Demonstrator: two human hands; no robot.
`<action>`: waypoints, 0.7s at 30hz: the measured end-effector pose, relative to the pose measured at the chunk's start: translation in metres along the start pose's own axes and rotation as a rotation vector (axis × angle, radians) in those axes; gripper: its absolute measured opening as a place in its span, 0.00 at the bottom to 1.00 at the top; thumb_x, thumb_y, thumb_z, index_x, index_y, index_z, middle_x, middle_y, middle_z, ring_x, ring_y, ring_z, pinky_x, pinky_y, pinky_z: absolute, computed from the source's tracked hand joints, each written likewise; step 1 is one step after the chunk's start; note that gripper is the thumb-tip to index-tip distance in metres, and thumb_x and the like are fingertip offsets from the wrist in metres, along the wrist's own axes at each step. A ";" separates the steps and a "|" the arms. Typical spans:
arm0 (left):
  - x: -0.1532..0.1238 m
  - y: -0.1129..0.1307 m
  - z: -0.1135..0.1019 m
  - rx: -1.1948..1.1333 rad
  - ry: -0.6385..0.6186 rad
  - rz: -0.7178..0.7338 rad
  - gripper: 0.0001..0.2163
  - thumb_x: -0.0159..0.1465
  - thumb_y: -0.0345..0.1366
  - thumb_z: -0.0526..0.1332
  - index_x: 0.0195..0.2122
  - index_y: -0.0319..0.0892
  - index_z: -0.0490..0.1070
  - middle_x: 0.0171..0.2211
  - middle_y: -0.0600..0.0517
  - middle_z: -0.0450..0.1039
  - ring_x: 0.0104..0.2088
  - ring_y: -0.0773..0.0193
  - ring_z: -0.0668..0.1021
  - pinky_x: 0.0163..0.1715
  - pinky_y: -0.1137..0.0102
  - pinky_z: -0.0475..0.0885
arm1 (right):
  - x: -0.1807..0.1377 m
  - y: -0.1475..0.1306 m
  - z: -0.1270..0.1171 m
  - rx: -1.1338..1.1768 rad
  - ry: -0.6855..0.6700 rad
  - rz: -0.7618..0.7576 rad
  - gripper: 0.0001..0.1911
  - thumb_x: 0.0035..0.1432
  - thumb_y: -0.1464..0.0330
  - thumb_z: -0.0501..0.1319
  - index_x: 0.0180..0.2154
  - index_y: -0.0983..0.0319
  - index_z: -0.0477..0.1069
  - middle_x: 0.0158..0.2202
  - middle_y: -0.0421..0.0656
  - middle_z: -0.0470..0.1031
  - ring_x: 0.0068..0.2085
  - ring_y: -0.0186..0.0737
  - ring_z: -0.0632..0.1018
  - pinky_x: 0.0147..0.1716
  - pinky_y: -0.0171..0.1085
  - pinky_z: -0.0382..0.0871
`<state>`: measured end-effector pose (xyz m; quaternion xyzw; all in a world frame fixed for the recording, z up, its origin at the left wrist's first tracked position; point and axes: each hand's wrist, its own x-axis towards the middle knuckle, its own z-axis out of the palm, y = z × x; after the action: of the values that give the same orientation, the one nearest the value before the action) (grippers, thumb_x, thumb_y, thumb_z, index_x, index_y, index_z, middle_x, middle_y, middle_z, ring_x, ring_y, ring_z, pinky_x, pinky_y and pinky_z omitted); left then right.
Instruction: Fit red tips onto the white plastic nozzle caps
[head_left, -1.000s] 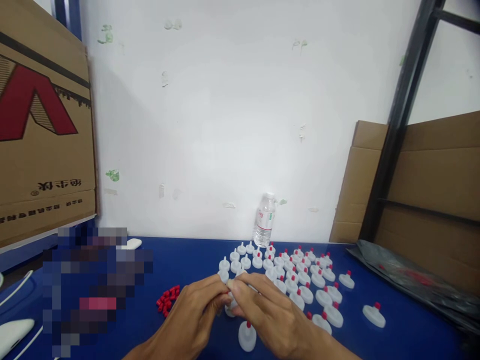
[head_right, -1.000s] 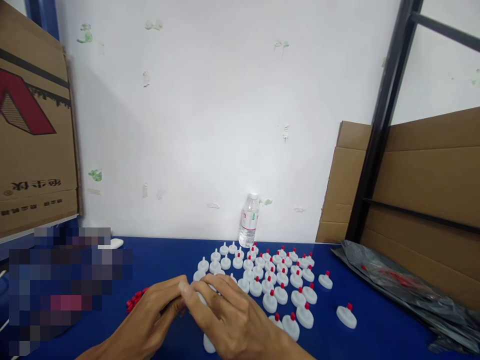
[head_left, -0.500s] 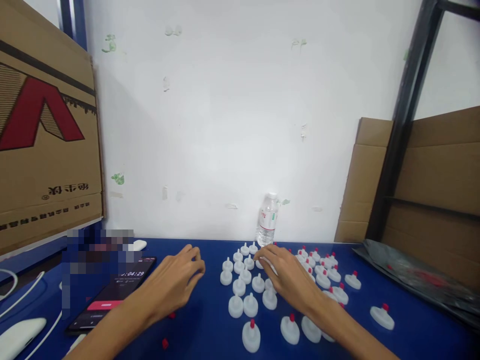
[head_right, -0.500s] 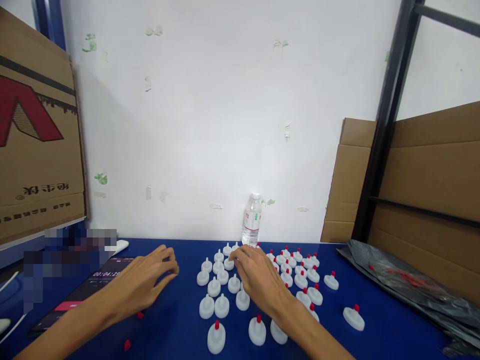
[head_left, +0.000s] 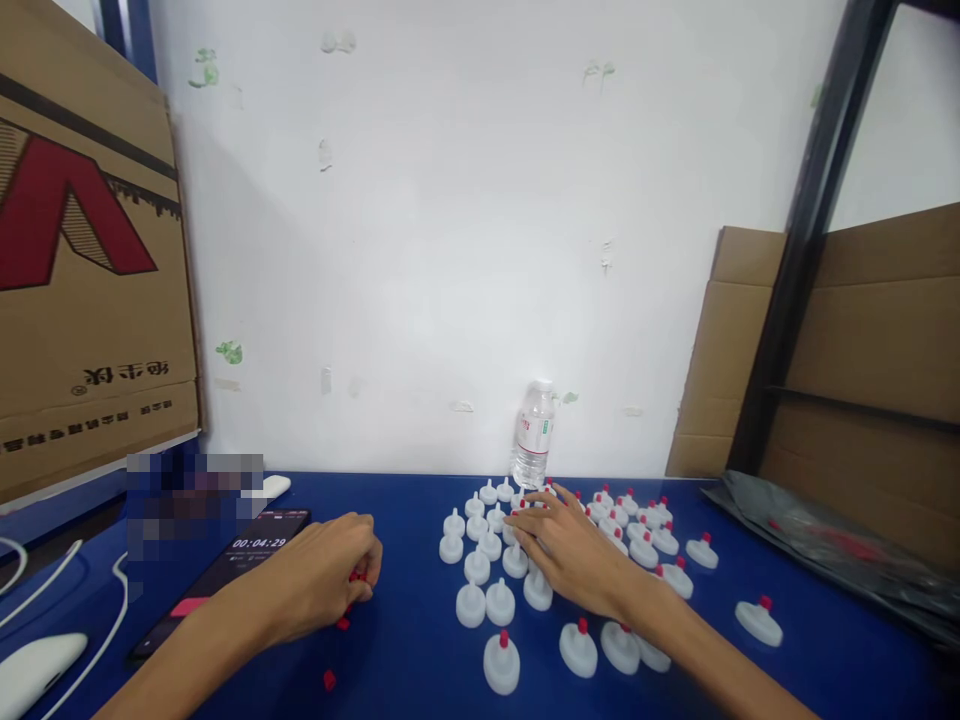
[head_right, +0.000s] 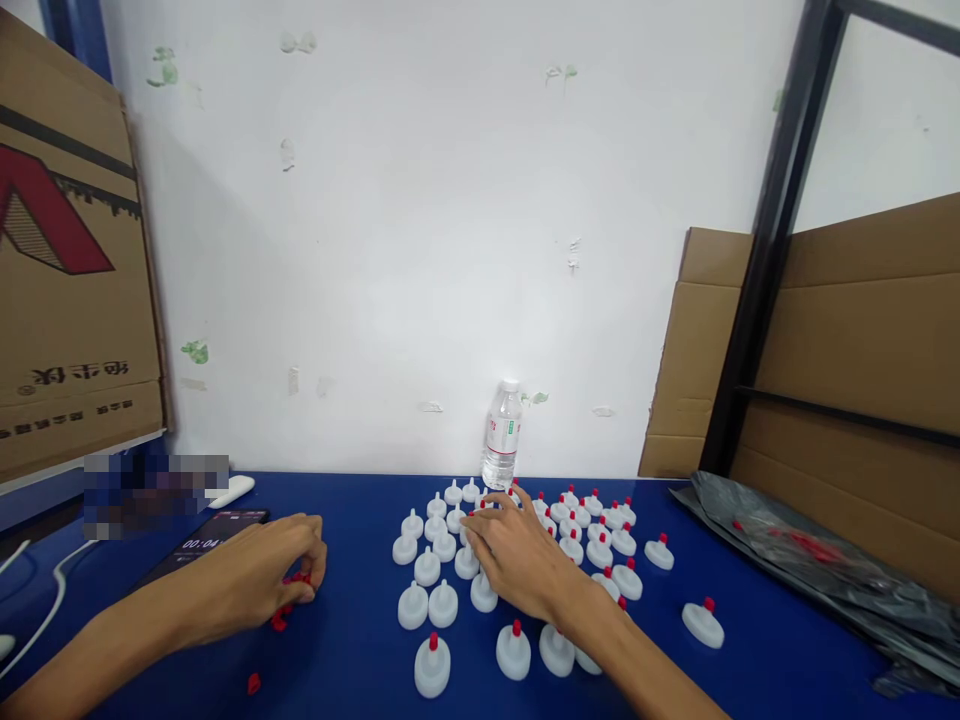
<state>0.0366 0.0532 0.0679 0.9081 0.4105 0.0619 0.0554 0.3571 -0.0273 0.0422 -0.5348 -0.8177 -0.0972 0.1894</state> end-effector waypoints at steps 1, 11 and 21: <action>0.000 0.001 0.001 -0.003 -0.007 0.005 0.08 0.57 0.27 0.59 0.28 0.47 0.75 0.34 0.54 0.75 0.34 0.62 0.78 0.31 0.70 0.64 | 0.000 0.000 0.000 0.002 -0.015 0.002 0.17 0.74 0.68 0.48 0.44 0.58 0.77 0.43 0.43 0.82 0.56 0.50 0.75 0.61 0.60 0.56; 0.003 0.023 0.004 0.015 0.108 0.101 0.07 0.68 0.35 0.53 0.38 0.46 0.71 0.38 0.51 0.76 0.37 0.57 0.77 0.38 0.64 0.65 | 0.001 0.002 -0.035 0.027 0.081 0.087 0.15 0.71 0.59 0.57 0.39 0.58 0.80 0.35 0.45 0.81 0.42 0.48 0.78 0.50 0.51 0.69; 0.012 0.030 0.025 -0.004 0.299 0.338 0.10 0.74 0.38 0.52 0.48 0.49 0.72 0.44 0.54 0.76 0.41 0.63 0.80 0.36 0.71 0.67 | -0.007 -0.007 -0.039 0.089 -0.258 0.036 0.13 0.50 0.62 0.77 0.39 0.54 0.82 0.36 0.39 0.81 0.42 0.46 0.79 0.39 0.39 0.72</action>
<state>0.0702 0.0413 0.0482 0.9445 0.2561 0.2050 -0.0152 0.3616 -0.0499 0.0754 -0.5486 -0.8290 0.0124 0.1080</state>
